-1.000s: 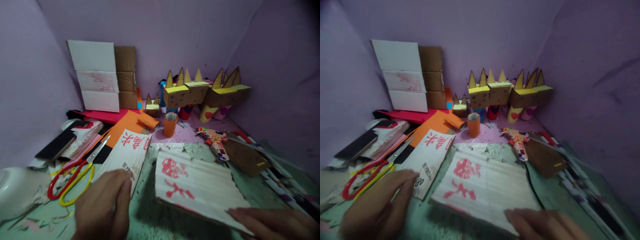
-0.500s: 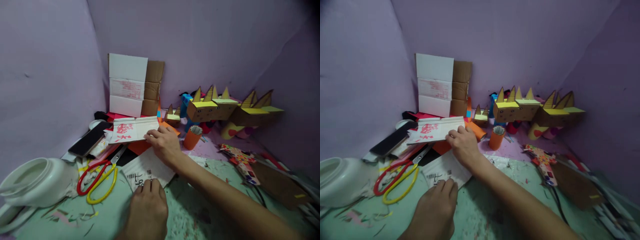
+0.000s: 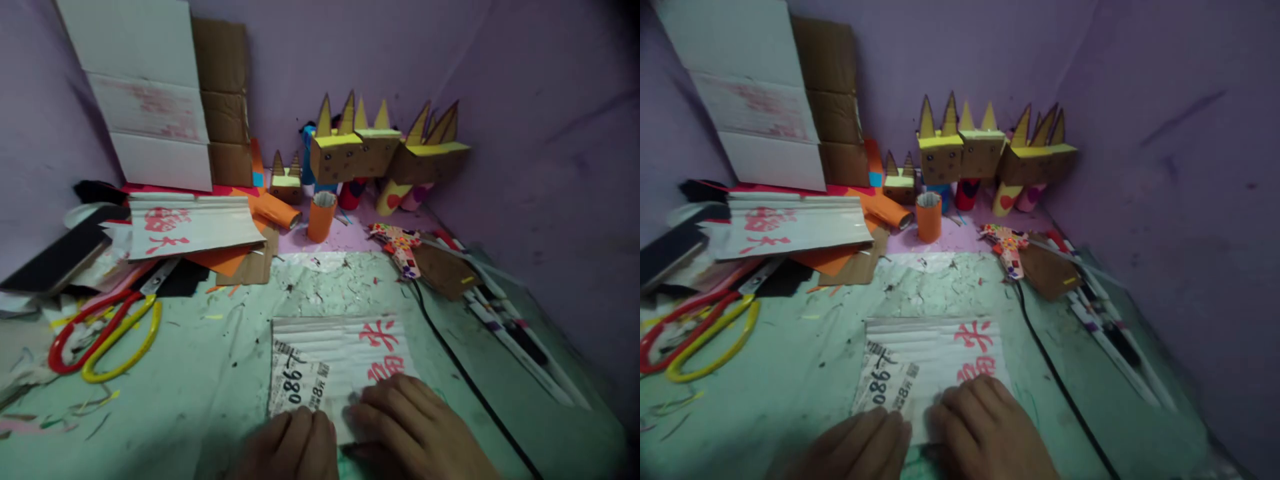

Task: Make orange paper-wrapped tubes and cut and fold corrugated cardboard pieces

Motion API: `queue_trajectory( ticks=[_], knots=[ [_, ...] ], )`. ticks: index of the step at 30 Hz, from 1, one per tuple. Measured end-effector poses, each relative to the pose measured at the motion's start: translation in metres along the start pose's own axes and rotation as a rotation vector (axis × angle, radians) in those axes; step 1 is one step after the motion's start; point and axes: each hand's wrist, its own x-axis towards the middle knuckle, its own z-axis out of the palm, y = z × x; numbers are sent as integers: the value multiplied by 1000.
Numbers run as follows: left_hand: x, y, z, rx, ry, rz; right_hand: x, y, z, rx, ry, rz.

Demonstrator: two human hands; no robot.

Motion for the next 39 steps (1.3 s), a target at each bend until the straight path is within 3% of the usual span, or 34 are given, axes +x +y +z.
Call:
queue_trajectory(
  ticks=[2, 5, 10, 13, 16, 19, 21, 23, 25, 27, 30, 35, 39],
  knots=[
    [1, 5, -1, -2, -11, -8, -12, -4, 8, 38, 33, 41],
    [5, 5, -7, -27, -128, -42, -19, -5, 13, 99, 64, 40],
    [15, 4, -15, -66, -146, -91, -27, -4, 17, 203, 125, 32],
    [21, -1, -14, -199, -219, -183, -23, -1, 18, 225, 110, 57],
    [28, -13, -8, -487, -374, -422, -5, 8, 14, 328, -10, 211],
    [37, -26, -3, -699, -562, -614, 12, 17, 6, 476, -253, 357],
    [44, -32, -2, -754, -645, -701, 15, 19, 1, 486, -294, 384],
    [49, -36, -3, -787, -749, -817, 9, 17, -2, 362, -156, 330],
    [55, -40, -4, -828, -843, -920, -1, 14, -2, 174, 58, 161],
    [62, -44, -5, -910, -905, -991, -11, 11, 1, 51, 158, -4],
    [72, -54, -4, -1086, -970, -1085, -17, 13, 6, 17, 95, -85],
    [89, -73, 4, -1272, -1086, -1245, -3, 26, 10, -13, 47, -134],
    [94, -80, 11, -1236, -1050, -1248, 7, 35, 13, -3, 44, -161]
  ],
)
